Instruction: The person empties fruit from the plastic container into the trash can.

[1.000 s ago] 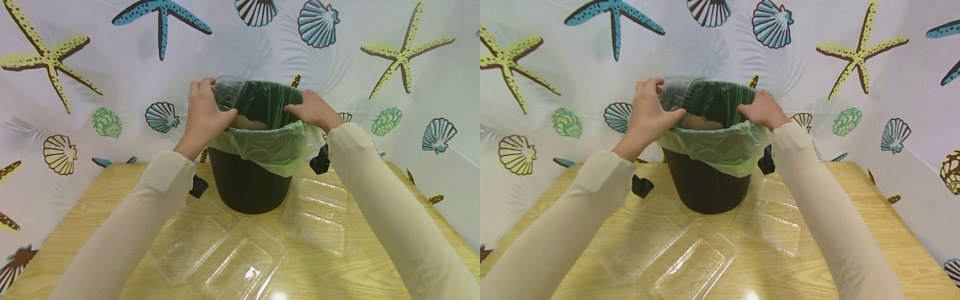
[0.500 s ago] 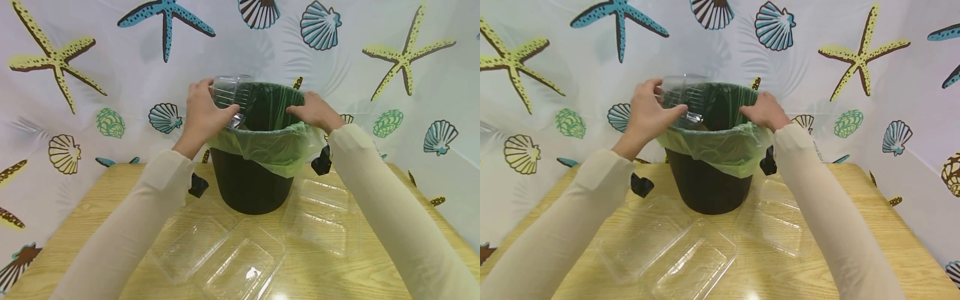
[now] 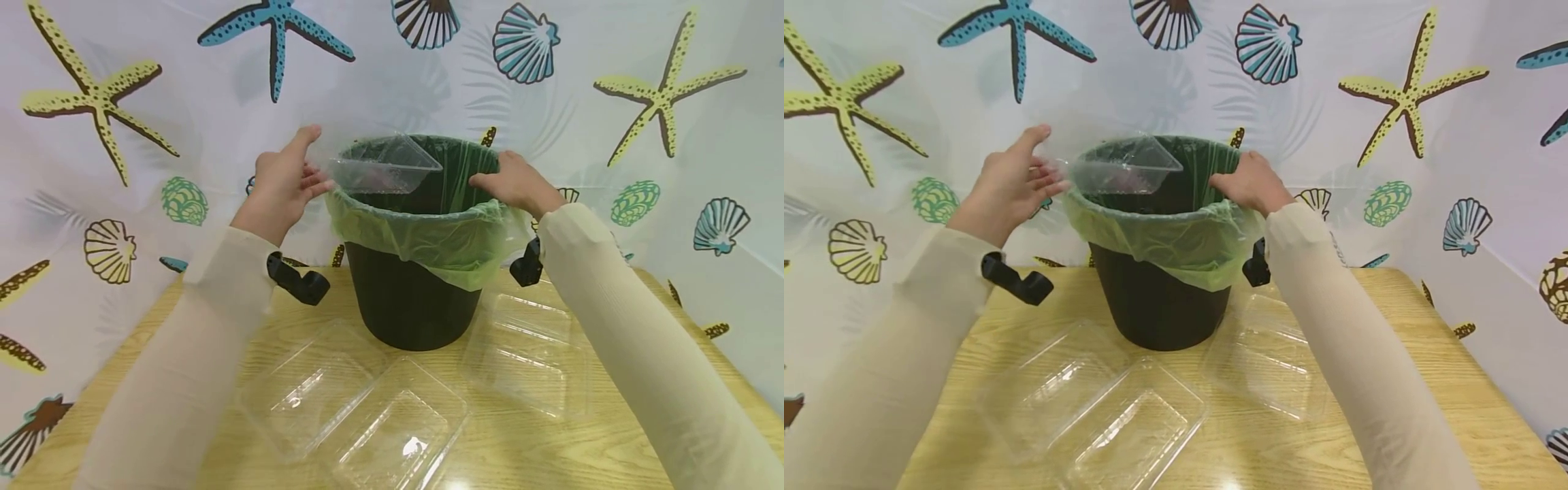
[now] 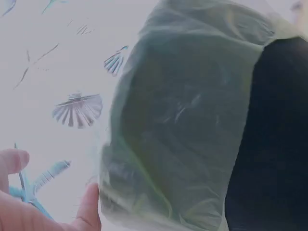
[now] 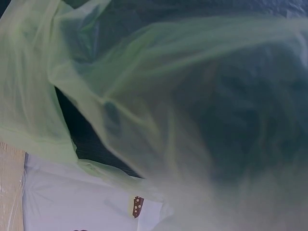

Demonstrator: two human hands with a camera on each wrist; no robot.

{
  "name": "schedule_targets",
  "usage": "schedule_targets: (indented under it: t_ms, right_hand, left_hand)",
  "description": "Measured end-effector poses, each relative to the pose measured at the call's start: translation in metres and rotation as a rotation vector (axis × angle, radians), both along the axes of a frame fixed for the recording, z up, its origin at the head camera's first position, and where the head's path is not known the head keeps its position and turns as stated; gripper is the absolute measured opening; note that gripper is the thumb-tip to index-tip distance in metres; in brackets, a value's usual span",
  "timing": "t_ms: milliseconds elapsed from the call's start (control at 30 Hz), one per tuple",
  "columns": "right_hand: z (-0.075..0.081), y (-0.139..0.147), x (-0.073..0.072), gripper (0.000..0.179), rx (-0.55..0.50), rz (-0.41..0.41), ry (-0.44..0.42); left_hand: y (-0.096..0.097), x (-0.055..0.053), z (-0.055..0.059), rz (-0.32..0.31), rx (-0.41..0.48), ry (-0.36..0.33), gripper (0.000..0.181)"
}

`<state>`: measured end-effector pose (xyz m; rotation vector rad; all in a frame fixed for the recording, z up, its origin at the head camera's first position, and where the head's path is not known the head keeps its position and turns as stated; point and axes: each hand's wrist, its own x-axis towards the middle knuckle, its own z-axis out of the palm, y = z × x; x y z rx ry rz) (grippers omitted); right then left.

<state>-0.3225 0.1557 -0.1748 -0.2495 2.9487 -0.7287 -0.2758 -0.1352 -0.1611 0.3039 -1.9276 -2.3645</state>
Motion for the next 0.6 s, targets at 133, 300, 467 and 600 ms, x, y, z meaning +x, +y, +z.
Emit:
schedule_targets:
  t_ms: [133, 300, 467, 600]
  right_hand:
    - [0.001, 0.0, 0.001, 0.082, -0.002, -0.002, -0.008]
    - [0.001, 0.0, 0.002, 0.083, -0.014, -0.004, -0.009]
    - [0.0, -0.001, 0.001, 0.083, -0.016, -0.003, -0.015]
    - [0.0, -0.002, 0.001, 0.083, -0.013, -0.003, -0.022]
  left_hand:
    - [-0.011, -0.003, -0.001, -0.035, 0.204, -0.055, 0.082]
    - [-0.02, -0.005, -0.001, -0.049, 0.282, -0.069, 0.087]
    - [-0.044, -0.003, -0.003, -0.044, 0.369, -0.075, 0.089]
    - [-0.07, -0.001, -0.007, -0.045, 0.413, -0.091, 0.09]
